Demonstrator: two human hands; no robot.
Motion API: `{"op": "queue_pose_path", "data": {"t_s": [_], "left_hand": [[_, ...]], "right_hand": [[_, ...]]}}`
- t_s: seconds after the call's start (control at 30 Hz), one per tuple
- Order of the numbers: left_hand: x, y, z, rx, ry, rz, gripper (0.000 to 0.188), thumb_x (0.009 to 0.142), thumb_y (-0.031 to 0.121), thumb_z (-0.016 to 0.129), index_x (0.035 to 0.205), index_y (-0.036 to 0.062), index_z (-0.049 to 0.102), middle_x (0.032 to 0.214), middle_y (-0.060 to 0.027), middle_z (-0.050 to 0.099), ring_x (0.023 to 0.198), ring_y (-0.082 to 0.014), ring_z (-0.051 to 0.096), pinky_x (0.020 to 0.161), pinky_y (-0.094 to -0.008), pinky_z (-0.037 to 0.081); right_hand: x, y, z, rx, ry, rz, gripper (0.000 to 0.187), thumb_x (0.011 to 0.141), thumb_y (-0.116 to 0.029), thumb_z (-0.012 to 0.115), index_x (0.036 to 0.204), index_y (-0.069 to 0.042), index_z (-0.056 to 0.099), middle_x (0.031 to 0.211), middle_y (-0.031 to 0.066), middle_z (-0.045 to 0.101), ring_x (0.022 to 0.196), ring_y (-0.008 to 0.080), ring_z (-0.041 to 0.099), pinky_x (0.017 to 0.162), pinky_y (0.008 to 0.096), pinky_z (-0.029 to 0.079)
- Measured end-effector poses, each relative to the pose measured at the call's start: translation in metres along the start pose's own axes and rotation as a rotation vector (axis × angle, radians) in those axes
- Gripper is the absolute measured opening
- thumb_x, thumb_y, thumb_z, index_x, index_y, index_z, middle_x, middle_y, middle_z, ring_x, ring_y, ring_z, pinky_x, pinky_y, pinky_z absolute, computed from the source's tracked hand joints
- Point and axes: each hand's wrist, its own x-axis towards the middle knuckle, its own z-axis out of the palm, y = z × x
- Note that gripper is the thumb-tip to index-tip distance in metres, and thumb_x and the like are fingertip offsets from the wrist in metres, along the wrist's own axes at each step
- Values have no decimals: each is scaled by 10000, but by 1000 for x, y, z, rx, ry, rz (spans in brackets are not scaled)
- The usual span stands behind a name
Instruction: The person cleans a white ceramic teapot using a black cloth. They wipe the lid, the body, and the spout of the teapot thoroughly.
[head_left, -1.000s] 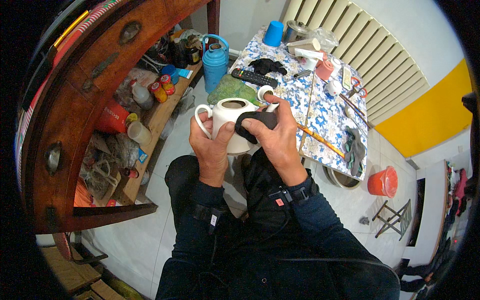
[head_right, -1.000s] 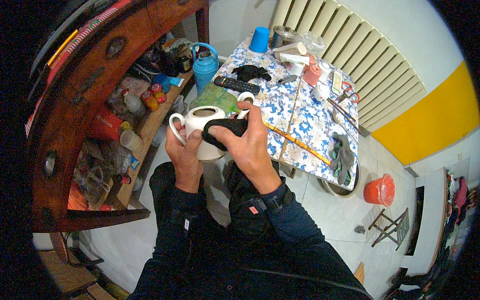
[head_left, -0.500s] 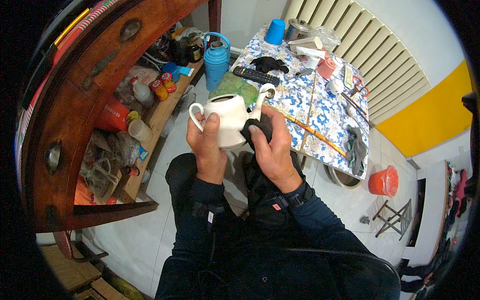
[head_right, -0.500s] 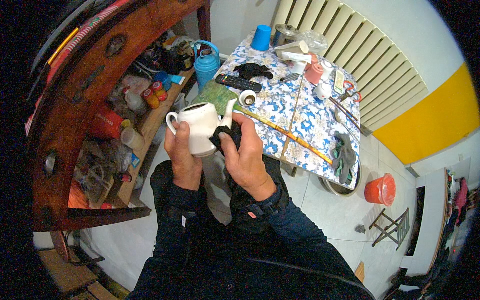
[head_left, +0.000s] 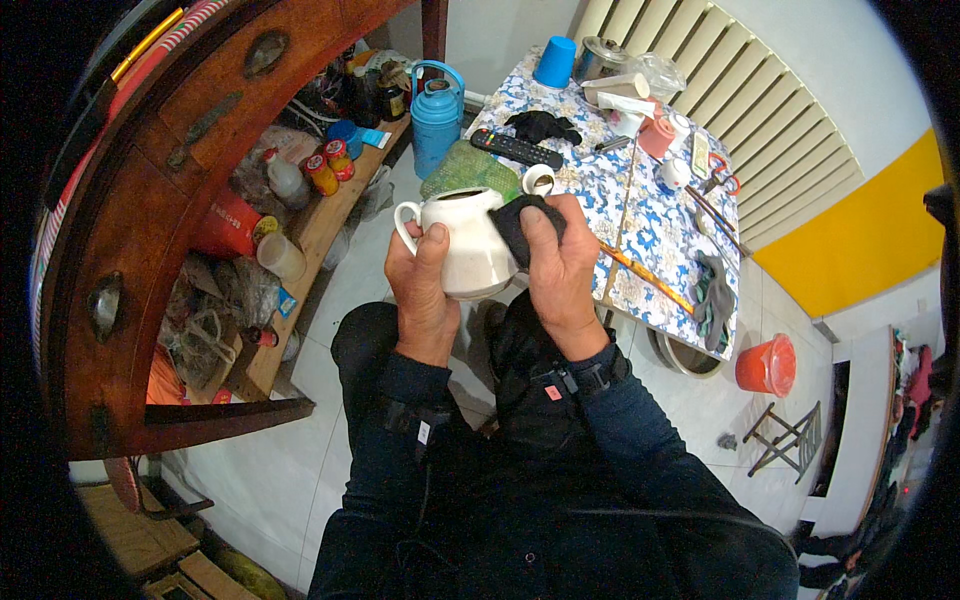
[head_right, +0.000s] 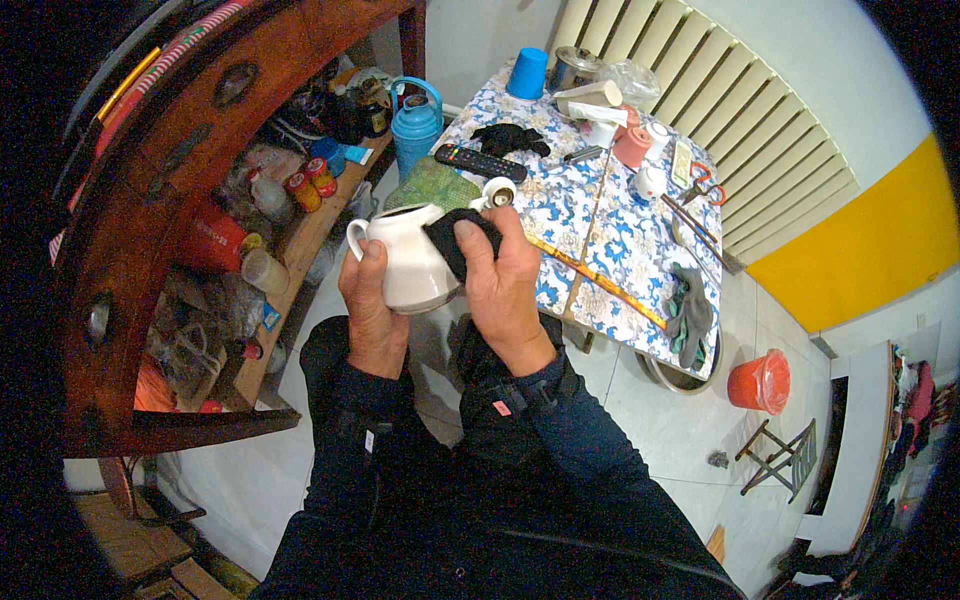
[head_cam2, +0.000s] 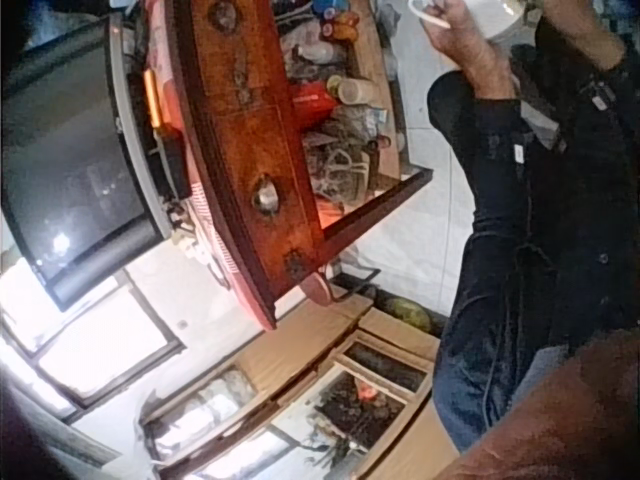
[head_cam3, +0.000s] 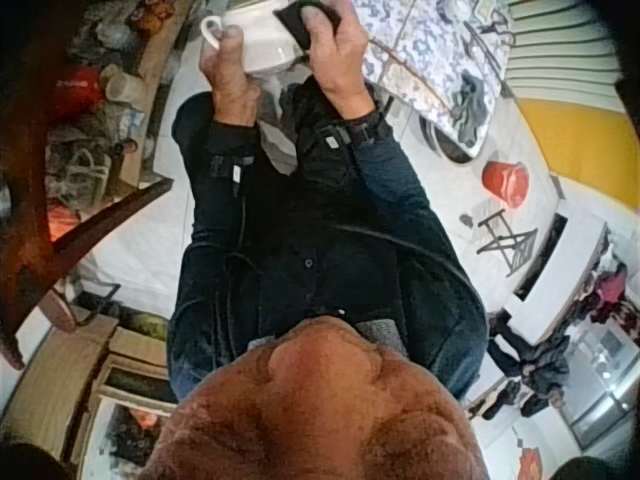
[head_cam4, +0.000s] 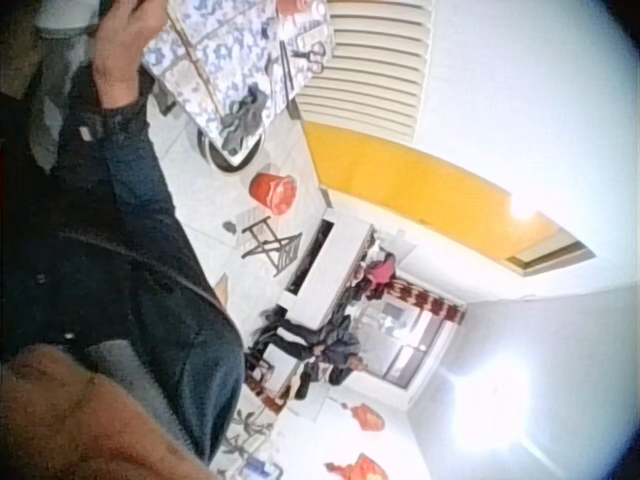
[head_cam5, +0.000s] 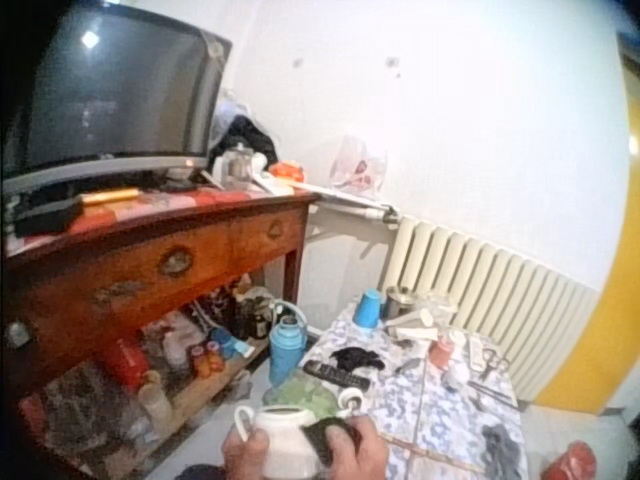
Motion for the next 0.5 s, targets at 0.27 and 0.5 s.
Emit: {"op": "queue_pose_path", "data": {"t_s": [0.27, 0.5], "left_hand": [[-1, 5, -2, -50, -7, -8, 662, 1037, 524, 696, 1417, -10, 604, 1306, -143, 715, 1157, -233, 725, 1007, -381, 582], [-1, 5, 1, -111, -30, -105, 732, 1046, 587, 654, 1465, -10, 587, 1369, -143, 704, 1223, -264, 715, 1075, -419, 562]], "right_hand": [[-19, 4, -13, 0, -166, -172, 452, 929, -78, 776, 1349, 23, 641, 1155, 161, 718, 1079, 236, 686, 981, 359, 544], [-7, 20, -6, 442, -130, 125, 305, 966, -52, 766, 1264, -6, 717, 1143, 35, 715, 1019, 122, 658, 921, 291, 545]]}}
